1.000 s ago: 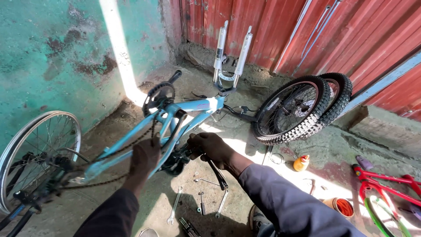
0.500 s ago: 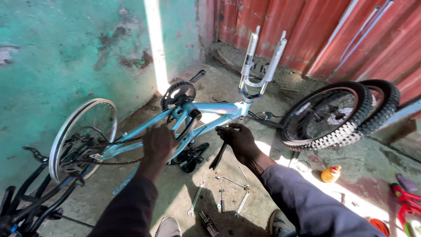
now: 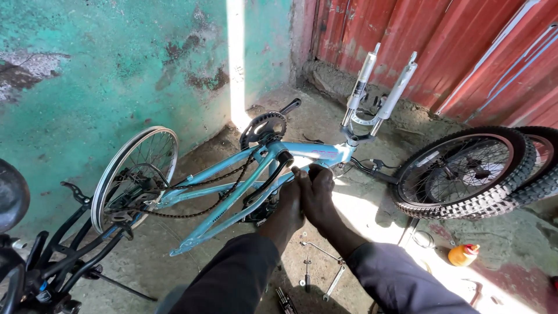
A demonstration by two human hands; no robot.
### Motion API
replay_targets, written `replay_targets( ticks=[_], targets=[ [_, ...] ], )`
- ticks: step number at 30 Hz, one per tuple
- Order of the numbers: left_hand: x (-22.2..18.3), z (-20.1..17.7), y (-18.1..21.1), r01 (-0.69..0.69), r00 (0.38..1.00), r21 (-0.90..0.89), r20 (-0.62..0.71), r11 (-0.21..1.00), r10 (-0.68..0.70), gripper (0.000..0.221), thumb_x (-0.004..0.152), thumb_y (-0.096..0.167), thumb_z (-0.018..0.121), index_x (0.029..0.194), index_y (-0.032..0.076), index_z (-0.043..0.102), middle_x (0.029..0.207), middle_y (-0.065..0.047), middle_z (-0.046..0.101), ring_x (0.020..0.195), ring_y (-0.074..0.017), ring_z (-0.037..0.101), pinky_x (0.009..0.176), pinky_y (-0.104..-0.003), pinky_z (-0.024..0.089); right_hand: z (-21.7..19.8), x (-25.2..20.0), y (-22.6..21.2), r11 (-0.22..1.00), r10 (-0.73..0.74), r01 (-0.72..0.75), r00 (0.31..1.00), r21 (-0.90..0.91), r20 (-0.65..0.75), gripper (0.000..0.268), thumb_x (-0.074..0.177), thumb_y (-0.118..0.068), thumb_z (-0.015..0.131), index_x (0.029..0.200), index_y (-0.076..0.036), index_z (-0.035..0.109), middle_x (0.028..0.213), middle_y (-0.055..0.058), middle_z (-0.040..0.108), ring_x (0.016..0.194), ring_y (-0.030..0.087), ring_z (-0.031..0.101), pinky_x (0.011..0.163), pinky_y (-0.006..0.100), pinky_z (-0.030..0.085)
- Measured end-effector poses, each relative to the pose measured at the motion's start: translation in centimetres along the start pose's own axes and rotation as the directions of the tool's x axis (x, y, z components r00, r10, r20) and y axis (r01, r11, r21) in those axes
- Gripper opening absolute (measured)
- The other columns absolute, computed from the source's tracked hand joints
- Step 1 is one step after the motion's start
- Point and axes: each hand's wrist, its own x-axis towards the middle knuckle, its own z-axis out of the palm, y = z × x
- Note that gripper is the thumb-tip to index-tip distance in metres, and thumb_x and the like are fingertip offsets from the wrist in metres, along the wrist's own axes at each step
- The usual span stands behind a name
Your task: The person is performing maintenance on a bicycle, specifically disassembling and adjusting the bottom bracket and crankset using wrenches.
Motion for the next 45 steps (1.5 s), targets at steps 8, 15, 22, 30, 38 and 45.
replay_targets(
  ticks=[8, 15, 22, 30, 38, 45],
  targets=[
    [-0.8, 3.1, 0.6, -0.186, 0.981, -0.115, -0.081, 0.976, 0.178, 0.036, 0.093, 0.040, 0.061, 0.098, 0.012, 0.083, 0.081, -0.012, 0.072, 0.079, -0.0238, 0.072, 0.063, -0.035, 0.058, -4.7, -1.5, -2.4, 0.989, 0.123, -0.123, 0.992, 0.083, -0.004, 0.036, 0.093, -0.021, 0.067, 0.114, 0.006, 0.059, 0.086, 0.021, 0.069, 0.071, 0.031, 0.073, 0.068, 0.042, 0.056],
    [-5.1, 0.0, 1.2, -0.422, 0.906, 0.254, 0.079, 0.870, 0.417, 0.041, 0.093, 0.051, 0.062, 0.109, 0.018, 0.082, 0.100, -0.014, 0.077, 0.102, -0.0310, 0.074, 0.089, -0.048, 0.059, -5.7, -3.8, -4.5, 0.944, 0.205, -0.228, 0.972, 0.238, 0.117, 0.023, 0.097, -0.025, 0.063, 0.101, -0.004, 0.070, 0.068, 0.018, 0.069, 0.065, 0.027, 0.072, 0.067, 0.038, 0.057],
    [-5.2, -4.0, -1.3, -0.351, 0.933, 0.304, 0.188, 0.885, 0.306, 0.050, 0.112, 0.039, 0.041, 0.120, 0.000, 0.073, 0.099, -0.025, 0.072, 0.082, -0.0326, 0.070, 0.074, -0.052, 0.058, -4.7, -5.3, -4.4, 0.872, 0.310, -0.403, 0.894, 0.277, 0.324, 0.035, 0.099, -0.031, 0.055, 0.091, 0.001, 0.069, 0.069, 0.016, 0.062, 0.061, 0.027, 0.066, 0.064, 0.037, 0.054],
    [-1.8, -4.6, -2.9, -0.427, 0.896, 0.658, 0.215, 0.620, 0.389, 0.048, 0.111, 0.035, 0.036, 0.111, -0.001, 0.068, 0.098, -0.031, 0.067, 0.096, -0.0557, 0.065, 0.082, -0.061, 0.059, -4.3, -4.8, 0.0, 0.884, 0.276, -0.367, 0.910, 0.290, 0.309, 0.042, 0.100, -0.033, 0.057, 0.093, 0.008, 0.067, 0.064, 0.014, 0.054, 0.051, 0.025, 0.062, 0.047, 0.031, 0.048],
    [-1.3, -3.1, -1.0, -0.249, 0.833, 0.947, 0.316, -0.204, 0.454, 0.073, 0.099, 0.010, 0.058, 0.162, -0.006, 0.025, 0.116, -0.023, 0.069, 0.093, -0.0321, 0.077, 0.074, -0.044, 0.066, -5.6, -2.6, -1.6, 0.827, 0.373, -0.436, 0.898, 0.355, 0.232, 0.031, 0.103, -0.024, 0.049, 0.089, 0.000, 0.060, 0.068, 0.006, 0.043, 0.060, 0.022, 0.057, 0.053, 0.030, 0.044],
    [0.4, -2.1, -0.6, -0.322, 0.834, 0.943, 0.240, 0.086, 0.497, 0.076, 0.105, 0.021, 0.049, 0.165, -0.006, 0.011, 0.104, -0.019, 0.071, 0.092, -0.0341, 0.076, 0.075, -0.049, 0.064, -6.2, -2.0, -2.6, 0.800, 0.364, -0.417, 0.909, 0.432, 0.203, 0.032, 0.105, -0.024, 0.045, 0.086, -0.001, 0.059, 0.066, 0.006, 0.042, 0.057, 0.022, 0.056, 0.052, 0.031, 0.044]
  ],
)
